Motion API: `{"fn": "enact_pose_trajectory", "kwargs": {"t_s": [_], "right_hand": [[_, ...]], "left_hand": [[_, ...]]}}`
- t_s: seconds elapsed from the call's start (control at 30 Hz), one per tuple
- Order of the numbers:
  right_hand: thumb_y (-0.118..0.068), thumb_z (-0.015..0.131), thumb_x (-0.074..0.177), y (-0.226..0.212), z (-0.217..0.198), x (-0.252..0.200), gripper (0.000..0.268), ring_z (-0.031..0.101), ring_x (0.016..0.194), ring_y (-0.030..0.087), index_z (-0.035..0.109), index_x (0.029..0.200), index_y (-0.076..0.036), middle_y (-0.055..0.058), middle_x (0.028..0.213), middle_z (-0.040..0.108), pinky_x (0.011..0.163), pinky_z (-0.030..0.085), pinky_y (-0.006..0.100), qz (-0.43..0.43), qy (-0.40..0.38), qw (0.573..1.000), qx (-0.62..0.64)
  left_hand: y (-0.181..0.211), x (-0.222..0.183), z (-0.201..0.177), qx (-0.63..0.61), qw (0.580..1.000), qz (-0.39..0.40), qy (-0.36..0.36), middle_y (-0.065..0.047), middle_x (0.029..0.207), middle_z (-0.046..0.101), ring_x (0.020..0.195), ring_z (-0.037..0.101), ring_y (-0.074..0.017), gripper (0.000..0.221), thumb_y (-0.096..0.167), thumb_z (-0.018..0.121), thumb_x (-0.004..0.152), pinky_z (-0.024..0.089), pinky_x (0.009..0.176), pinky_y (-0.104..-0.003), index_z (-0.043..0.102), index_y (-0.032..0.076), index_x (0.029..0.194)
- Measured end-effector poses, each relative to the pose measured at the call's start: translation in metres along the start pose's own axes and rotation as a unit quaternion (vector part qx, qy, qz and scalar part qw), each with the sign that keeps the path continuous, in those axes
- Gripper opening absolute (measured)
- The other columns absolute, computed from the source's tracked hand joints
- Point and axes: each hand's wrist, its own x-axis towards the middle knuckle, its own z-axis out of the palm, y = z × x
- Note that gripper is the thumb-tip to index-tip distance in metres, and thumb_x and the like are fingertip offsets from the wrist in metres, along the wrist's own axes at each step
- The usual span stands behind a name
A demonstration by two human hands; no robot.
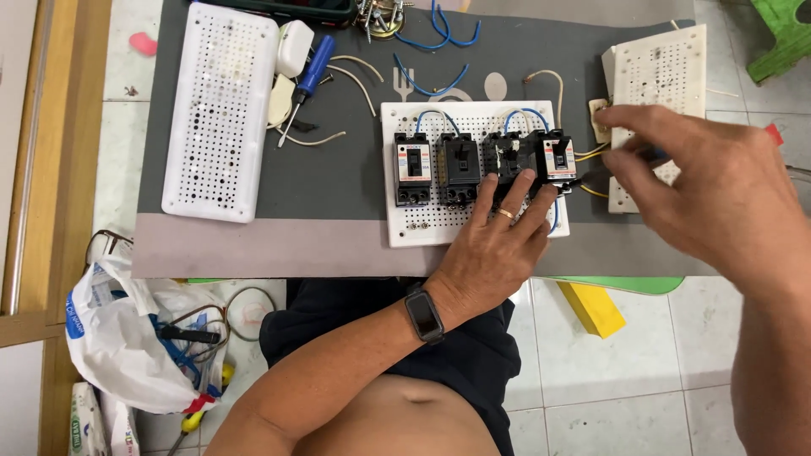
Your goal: A person is wiring and securing multiple circuit breakers onto a mounting board using a manual screwdriver.
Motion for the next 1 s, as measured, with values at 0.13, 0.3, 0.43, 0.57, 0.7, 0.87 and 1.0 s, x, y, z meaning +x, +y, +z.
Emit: {"fn": "enact_pose_trajectory", "kwargs": {"t_s": [0.13,0.3,0.43,0.57,0.7,0.87,1.0], "right_hand": [[-0.019,0.082,0.114,0.019,0.019,-0.008,0.01,0.041,0.049,0.017,0.079,0.117,-0.01,0.002,0.058,0.052,0.051,0.037,0.033,0.003,0.076,0.994,-0.075],[0.0,0.064,0.095,-0.007,-0.003,0.002,0.038,0.068,0.095,0.021,0.067,0.133,-0.003,0.006,0.107,0.07,0.074,0.049,0.038,-0.008,0.026,1.0,0.009],[0.0,0.074,0.107,0.003,0.002,0.002,0.013,0.071,0.088,0.026,0.075,0.119,0.004,0.016,0.112,0.076,0.07,0.05,0.037,-0.086,0.107,0.991,-0.008],[0.012,0.05,0.088,-0.014,-0.018,0.009,0.039,0.06,0.071,0.026,0.062,0.124,0.006,0.017,0.107,0.069,0.067,0.047,0.039,-0.069,0.017,0.991,0.115],[0.007,0.053,0.091,-0.008,-0.007,0.006,0.03,0.066,0.092,0.028,0.063,0.119,0.002,0.013,0.106,0.069,0.075,0.049,0.038,-0.079,0.038,0.99,0.112],[-0.007,0.069,0.106,0.004,0.005,0.0,0.002,0.057,0.059,0.02,0.069,0.104,-0.008,0.0,0.071,0.063,0.05,0.036,0.034,-0.045,0.12,0.992,-0.002],[0.01,0.051,0.089,-0.007,-0.012,0.002,0.038,0.065,0.083,0.026,0.059,0.125,0.0,0.012,0.109,0.069,0.069,0.049,0.038,-0.064,0.041,0.992,0.101]], "left_hand": [[0.001,-0.002,0.003,0.004,1.0,-0.001,0.005,-0.015,0.13,0.056,0.128,0.049,-0.038,0.014,0.008,0.06,0.098,0.045,0.106,-0.06,0.069,0.005,0.089],[0.0,-0.003,0.002,-0.013,1.0,0.001,-0.002,-0.017,0.131,0.056,0.128,0.049,-0.0395,0.011,0.007,0.059,0.099,0.045,0.106,-0.062,0.068,0.003,0.094],[0.001,-0.006,0.008,-0.029,0.999,0.003,-0.029,-0.017,0.138,0.053,0.134,0.042,-0.0412,0.015,0.008,0.051,0.1,0.039,0.108,-0.063,0.065,0.002,0.099],[0.002,-0.001,0.004,-0.039,0.999,0.014,-0.03,-0.016,0.136,0.054,0.132,0.043,-0.0405,0.012,0.015,0.06,0.1,0.039,0.107,-0.065,0.064,0.004,0.101],[0.002,0.003,0.002,0.011,1.0,0.011,-0.02,-0.011,0.131,0.057,0.128,0.048,-0.0362,0.015,0.018,0.073,0.096,0.044,0.103,-0.06,0.063,0.007,0.095],[0.003,0.005,0.002,0.017,1.0,0.009,-0.02,-0.011,0.129,0.058,0.128,0.047,-0.0353,0.016,0.019,0.076,0.094,0.047,0.099,-0.06,0.064,0.008,0.092],[0.003,0.004,0.0,0.004,1.0,0.0,-0.024,-0.012,0.13,0.056,0.128,0.047,-0.0365,0.014,0.018,0.072,0.096,0.046,0.1,-0.062,0.063,0.007,0.094]]}}
